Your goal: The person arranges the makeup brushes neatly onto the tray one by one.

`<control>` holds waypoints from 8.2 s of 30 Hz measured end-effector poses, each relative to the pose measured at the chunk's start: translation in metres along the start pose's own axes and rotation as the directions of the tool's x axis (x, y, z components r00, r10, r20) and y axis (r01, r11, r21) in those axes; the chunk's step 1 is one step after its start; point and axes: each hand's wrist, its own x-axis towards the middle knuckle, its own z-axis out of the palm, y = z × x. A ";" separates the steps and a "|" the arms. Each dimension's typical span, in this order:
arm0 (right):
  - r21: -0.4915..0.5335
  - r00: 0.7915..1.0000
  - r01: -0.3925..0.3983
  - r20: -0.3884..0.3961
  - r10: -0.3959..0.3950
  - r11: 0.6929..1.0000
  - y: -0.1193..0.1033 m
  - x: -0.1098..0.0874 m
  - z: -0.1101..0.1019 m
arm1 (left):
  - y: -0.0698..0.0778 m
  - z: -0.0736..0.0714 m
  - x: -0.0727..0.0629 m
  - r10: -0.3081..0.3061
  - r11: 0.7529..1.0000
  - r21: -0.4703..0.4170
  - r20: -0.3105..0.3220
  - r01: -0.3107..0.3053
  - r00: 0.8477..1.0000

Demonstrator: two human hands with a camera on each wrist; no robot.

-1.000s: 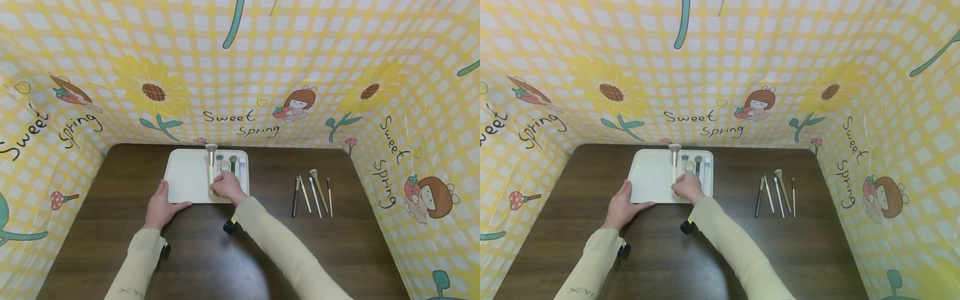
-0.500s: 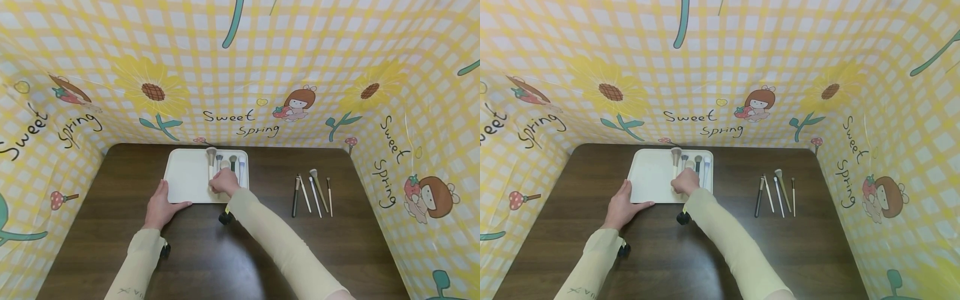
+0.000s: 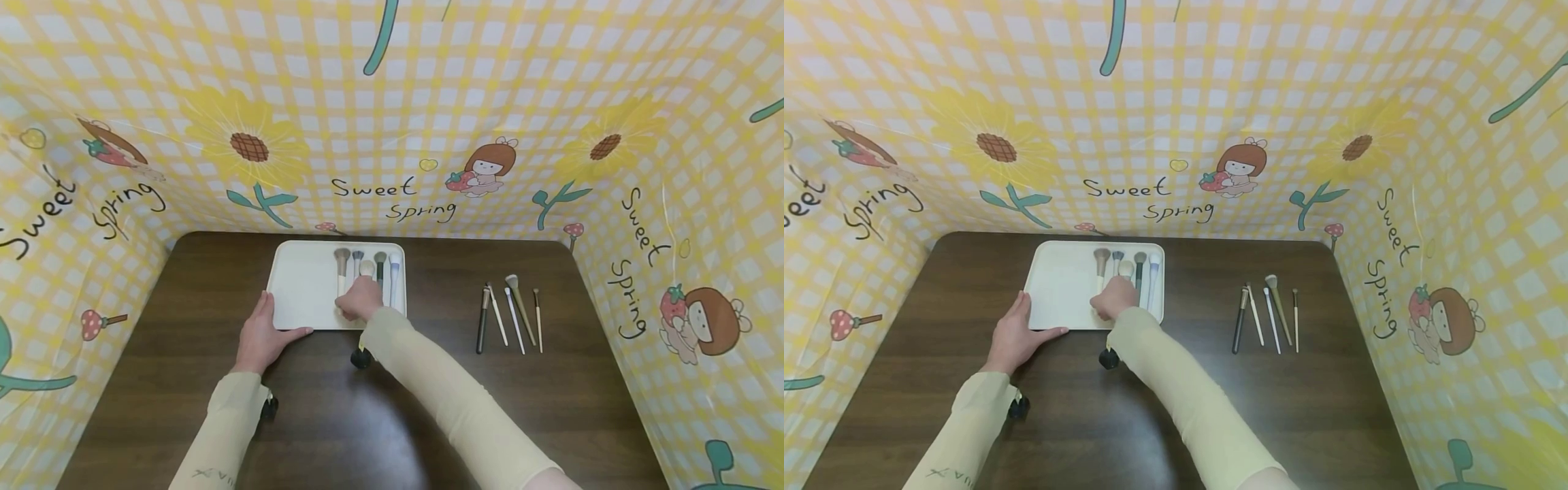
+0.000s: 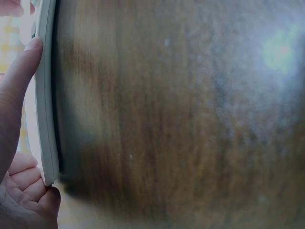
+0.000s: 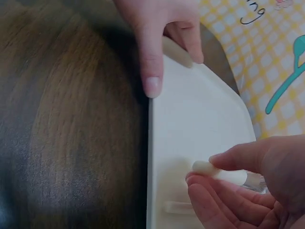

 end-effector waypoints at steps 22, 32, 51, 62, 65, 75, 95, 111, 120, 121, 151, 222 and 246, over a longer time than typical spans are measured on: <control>-0.295 0.993 0.099 -0.033 -0.114 0.950 0.001 -0.006 0.013 | -0.001 0.000 0.000 0.025 1.000 -0.009 -0.034 -0.025 0.999; -0.313 0.995 0.082 -0.031 -0.096 0.946 0.003 -0.003 0.013 | 0.000 0.001 -0.001 0.022 1.000 -0.010 -0.030 -0.022 0.999; -0.148 0.987 0.138 -0.057 -0.148 0.979 0.000 -0.009 -0.001 | 0.000 0.001 -0.002 0.036 0.999 -0.016 -0.043 -0.037 0.998; 0.088 0.982 0.167 -0.107 -0.157 0.982 0.005 -0.017 -0.017 | 0.000 0.001 -0.001 0.016 1.000 -0.013 -0.030 -0.017 0.999; 0.113 0.978 0.188 -0.116 -0.175 0.976 0.009 -0.019 -0.021 | 0.001 0.000 -0.001 0.009 1.000 -0.015 -0.024 -0.010 1.000; 0.109 0.961 0.253 -0.144 -0.237 0.961 0.022 -0.025 -0.034 | -0.001 0.002 0.000 -0.004 1.000 -0.017 -0.013 0.004 1.000; 0.149 0.939 0.265 -0.265 -0.220 0.953 0.053 -0.047 -0.071 | -0.001 0.000 -0.002 -0.006 1.000 -0.011 -0.007 0.006 1.000; 0.194 0.939 0.203 -0.316 -0.135 0.960 0.089 -0.061 -0.099 | -0.002 0.001 -0.002 -0.021 1.000 -0.011 0.003 0.021 1.000; 0.219 0.939 0.172 -0.330 -0.093 0.961 0.116 -0.068 -0.110 | 0.001 -0.001 -0.002 -0.020 1.000 -0.015 0.009 0.020 1.000; 0.219 0.939 0.166 -0.333 -0.086 0.962 0.119 -0.068 -0.112 | 0.002 -0.001 -0.002 -0.020 1.000 -0.015 0.010 0.020 1.000; 0.189 0.951 0.047 -0.308 0.014 0.981 0.202 -0.096 -0.156 | 0.005 -0.003 -0.003 -0.022 1.000 -0.020 0.005 0.022 1.000; 0.162 0.955 -0.070 -0.273 0.113 0.984 0.225 -0.091 -0.139 | 0.001 0.001 -0.003 -0.033 0.999 -0.023 0.017 0.033 0.999; 0.177 0.930 0.034 -0.365 0.034 0.984 0.203 -0.086 -0.122 | 0.001 0.001 -0.002 -0.039 0.999 -0.026 0.019 0.039 0.999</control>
